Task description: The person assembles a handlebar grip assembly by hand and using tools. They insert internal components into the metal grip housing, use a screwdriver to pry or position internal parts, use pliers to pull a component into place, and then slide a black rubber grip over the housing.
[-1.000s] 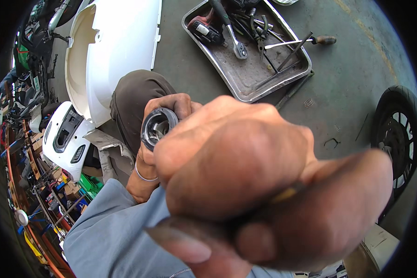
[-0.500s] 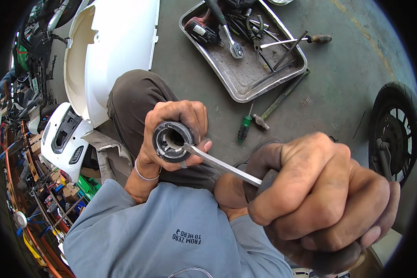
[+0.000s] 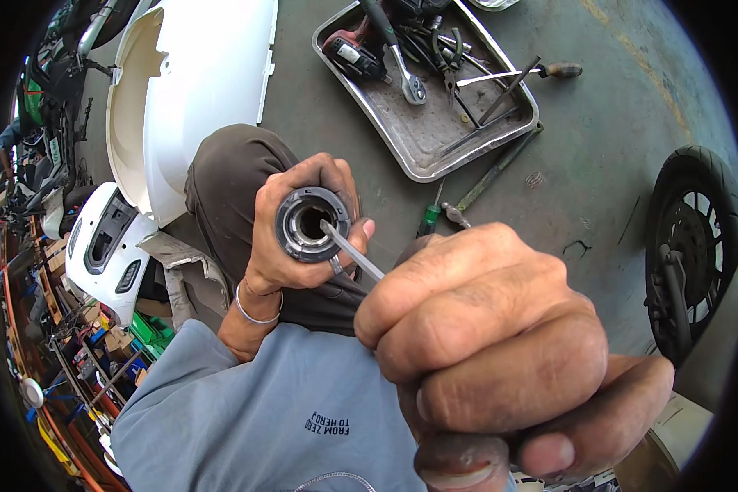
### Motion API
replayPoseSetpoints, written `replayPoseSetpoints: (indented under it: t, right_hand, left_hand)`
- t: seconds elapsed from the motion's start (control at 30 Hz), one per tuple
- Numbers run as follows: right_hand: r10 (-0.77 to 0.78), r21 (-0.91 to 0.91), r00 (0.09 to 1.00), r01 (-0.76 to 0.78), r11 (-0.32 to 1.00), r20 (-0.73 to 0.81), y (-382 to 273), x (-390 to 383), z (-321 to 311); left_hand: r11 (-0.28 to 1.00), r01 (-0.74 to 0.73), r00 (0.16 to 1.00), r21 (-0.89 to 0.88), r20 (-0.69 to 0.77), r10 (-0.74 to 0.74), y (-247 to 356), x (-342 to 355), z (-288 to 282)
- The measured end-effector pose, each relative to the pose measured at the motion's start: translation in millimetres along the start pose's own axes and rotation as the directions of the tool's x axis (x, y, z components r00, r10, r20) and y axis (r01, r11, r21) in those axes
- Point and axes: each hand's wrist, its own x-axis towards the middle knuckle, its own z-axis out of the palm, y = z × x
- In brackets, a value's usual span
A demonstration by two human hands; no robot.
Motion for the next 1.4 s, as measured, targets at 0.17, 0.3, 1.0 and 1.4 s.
replayPoseSetpoints:
  t: [0.17,0.3,1.0,1.4]
  right_hand:
    - [0.036,-0.192,0.999,-0.039,0.981,-0.019,-12,9,-4]
    - [0.153,-0.558,0.982,-0.191,0.808,-0.115,-25,30,-15]
    - [-0.094,-0.715,0.884,-0.303,0.630,-0.458,-3,40,-76]
    - [0.143,-0.397,0.597,-0.674,0.623,-0.790,30,-54,-139]
  left_hand:
    - [0.984,0.095,0.992,0.151,-0.094,-0.081,0,1,2]
    - [0.968,0.100,0.988,0.232,-0.140,-0.069,1,2,7]
    - [0.967,0.234,0.948,0.099,-0.243,-0.204,13,4,13]
    - [0.978,0.162,0.914,-0.130,-0.353,-0.198,16,2,-3]
